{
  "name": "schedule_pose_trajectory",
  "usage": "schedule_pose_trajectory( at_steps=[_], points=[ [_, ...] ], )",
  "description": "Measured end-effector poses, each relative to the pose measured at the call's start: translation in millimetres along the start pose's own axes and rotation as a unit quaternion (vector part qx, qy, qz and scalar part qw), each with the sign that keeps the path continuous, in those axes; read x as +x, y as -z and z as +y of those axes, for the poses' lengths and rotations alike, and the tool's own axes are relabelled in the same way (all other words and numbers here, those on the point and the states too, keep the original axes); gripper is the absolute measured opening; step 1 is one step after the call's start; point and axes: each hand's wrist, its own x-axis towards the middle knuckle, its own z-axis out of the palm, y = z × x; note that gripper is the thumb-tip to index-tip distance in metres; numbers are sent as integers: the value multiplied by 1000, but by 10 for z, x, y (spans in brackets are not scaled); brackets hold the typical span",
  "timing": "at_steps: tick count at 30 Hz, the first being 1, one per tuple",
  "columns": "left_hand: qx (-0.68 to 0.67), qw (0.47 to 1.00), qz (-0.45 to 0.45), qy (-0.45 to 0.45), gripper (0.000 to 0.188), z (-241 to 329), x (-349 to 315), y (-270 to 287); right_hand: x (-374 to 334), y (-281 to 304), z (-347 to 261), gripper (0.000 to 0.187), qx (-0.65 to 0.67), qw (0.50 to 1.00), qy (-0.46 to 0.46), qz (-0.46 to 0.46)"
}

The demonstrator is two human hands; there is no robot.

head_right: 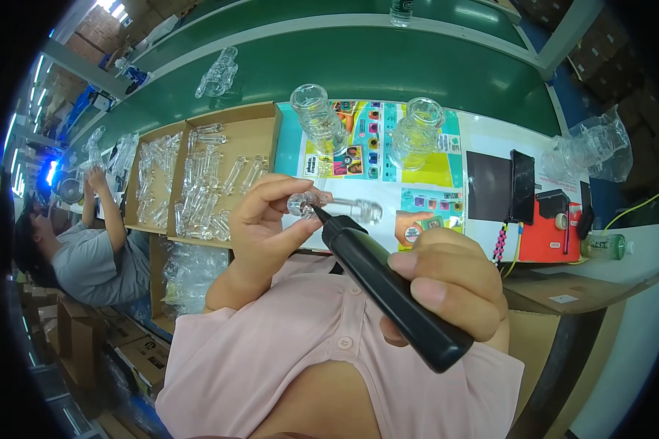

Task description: Cleaning glassware components with an air blower and packing them into boxes on an assembly line.

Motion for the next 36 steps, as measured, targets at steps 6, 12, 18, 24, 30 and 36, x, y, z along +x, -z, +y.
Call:
schedule_pose_trajectory(
  at_steps=[6,12,18,24,30,36],
  points=[
    [-238,961,-55,129,42,39,-14,40,32,-73,175,43,20,989,142,29],
    [-270,947,-73,154,40,31,-9,56,-24,-48,59,43,99,994,49,27],
    [-178,981,-44,65,40,10,-21,29,7,-74,111,42,10,990,144,3],
    [-90,996,-10,7,37,4,-13,16,-8,-94,109,42,4,989,144,20],
    [6,998,3,-56,35,23,2,30,-62,-49,69,43,42,997,53,40],
    [16,998,8,-56,35,-6,-8,17,-77,-16,148,60,32,998,-12,55]
  ],
)
